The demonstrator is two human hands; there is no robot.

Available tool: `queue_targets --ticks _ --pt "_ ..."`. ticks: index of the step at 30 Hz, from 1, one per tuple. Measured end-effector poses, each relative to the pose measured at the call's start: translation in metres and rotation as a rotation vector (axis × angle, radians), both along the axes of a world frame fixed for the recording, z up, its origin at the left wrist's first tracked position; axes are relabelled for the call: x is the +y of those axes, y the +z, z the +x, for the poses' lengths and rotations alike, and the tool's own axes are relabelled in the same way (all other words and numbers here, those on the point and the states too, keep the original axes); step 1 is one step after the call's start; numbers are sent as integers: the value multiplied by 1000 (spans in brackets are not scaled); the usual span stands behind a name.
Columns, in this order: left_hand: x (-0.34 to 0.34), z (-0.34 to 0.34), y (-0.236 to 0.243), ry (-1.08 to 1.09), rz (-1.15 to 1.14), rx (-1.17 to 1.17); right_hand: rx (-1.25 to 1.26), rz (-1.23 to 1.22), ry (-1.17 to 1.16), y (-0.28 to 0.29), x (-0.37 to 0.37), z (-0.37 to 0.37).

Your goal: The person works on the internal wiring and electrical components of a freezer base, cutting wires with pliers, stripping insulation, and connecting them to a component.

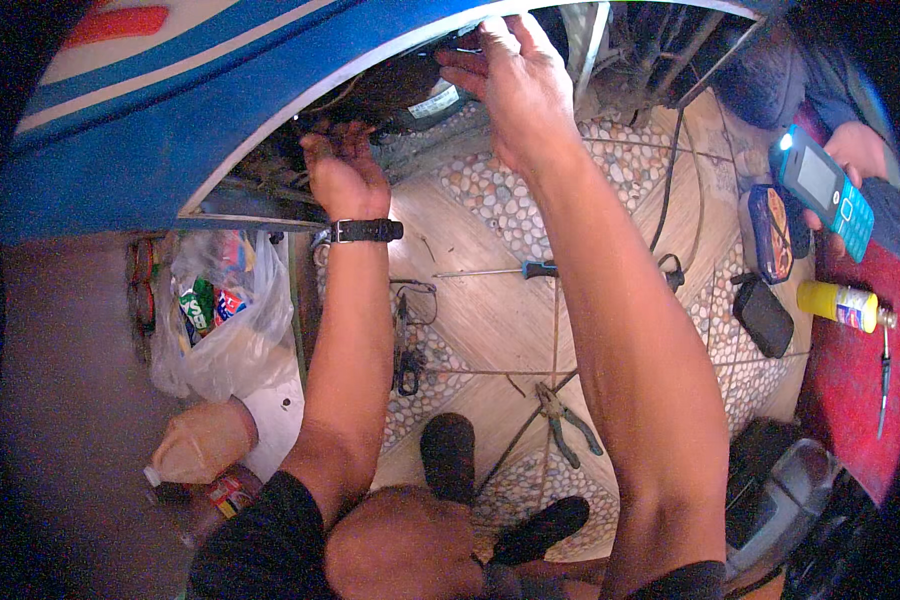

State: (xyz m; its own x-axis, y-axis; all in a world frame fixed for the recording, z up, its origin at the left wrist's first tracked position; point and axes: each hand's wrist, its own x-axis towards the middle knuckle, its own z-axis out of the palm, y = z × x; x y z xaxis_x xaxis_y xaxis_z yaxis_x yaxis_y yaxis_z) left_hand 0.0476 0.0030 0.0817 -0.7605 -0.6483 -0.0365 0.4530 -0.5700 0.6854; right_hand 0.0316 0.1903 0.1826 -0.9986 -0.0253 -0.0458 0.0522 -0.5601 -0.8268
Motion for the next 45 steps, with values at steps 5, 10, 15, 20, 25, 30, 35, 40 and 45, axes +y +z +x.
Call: queue_targets --ticks 5,10,15,20,25,30,35,40,45 --pt "-3 -1 2 27 -55 -51 114 -25 -21 -11 -1 -8" --pt "2 0 8 39 -44 -94 140 36 17 -19 7 -14" --pt "3 -2 14 48 -69 -148 323 217 -185 -13 -5 -19" --pt "4 -3 17 35 -76 -190 272 397 -203 -25 -6 -28" --pt "7 0 27 20 -111 -177 236 852 -286 -24 -1 -26" --pt "3 -4 13 53 -220 -195 218 674 -236 -12 -7 -20" --pt "10 -1 13 25 -140 -213 228 823 -291 -14 -5 -18" --pt "1 -7 9 -24 -67 -193 253 858 -322 -14 -7 -18" --pt "3 3 1 -61 -2 -49 273 314 -232 -25 -15 -22"
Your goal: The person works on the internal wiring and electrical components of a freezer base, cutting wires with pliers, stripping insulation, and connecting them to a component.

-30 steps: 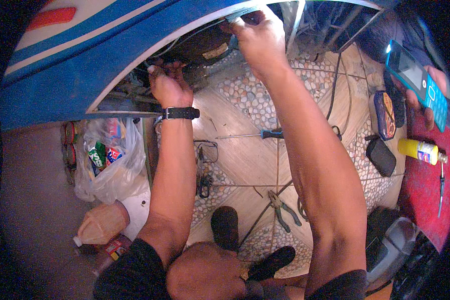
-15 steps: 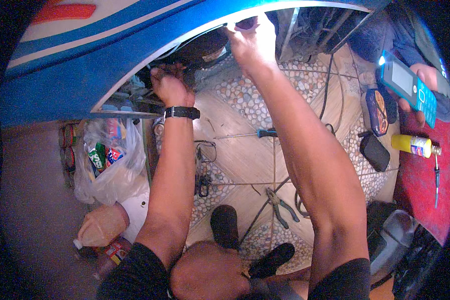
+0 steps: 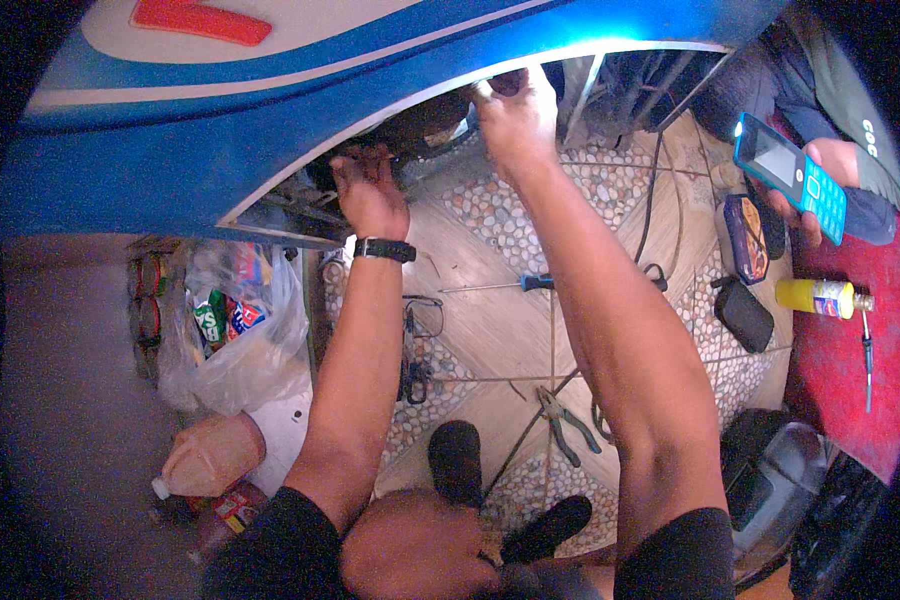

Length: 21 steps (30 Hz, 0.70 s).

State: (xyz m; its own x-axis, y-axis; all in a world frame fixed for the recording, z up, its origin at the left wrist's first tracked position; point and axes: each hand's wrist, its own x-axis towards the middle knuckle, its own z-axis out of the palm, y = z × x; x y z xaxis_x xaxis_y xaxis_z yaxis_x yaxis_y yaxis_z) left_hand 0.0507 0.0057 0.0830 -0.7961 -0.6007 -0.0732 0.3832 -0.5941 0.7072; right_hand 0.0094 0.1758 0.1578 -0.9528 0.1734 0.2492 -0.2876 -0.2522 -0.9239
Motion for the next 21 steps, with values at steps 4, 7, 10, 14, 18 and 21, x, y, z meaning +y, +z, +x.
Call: queue_targets --ticks 4,7,10,14,18,21 --pt "2 3 -4 -48 177 86 -68 64 -31 -7 1 -5" --pt "-8 -12 -16 -37 111 162 -76 102 -40 -1 -2 -5" --pt "-13 -8 -22 -104 49 195 -119 199 -69 7 1 1" --pt "-21 -11 -27 -155 -86 184 -137 272 -84 14 4 2" --pt "4 -5 -3 17 -156 89 -95 23 -56 18 1 8" --pt "6 -9 0 40 -161 84 -84 36 -21 17 -5 6"
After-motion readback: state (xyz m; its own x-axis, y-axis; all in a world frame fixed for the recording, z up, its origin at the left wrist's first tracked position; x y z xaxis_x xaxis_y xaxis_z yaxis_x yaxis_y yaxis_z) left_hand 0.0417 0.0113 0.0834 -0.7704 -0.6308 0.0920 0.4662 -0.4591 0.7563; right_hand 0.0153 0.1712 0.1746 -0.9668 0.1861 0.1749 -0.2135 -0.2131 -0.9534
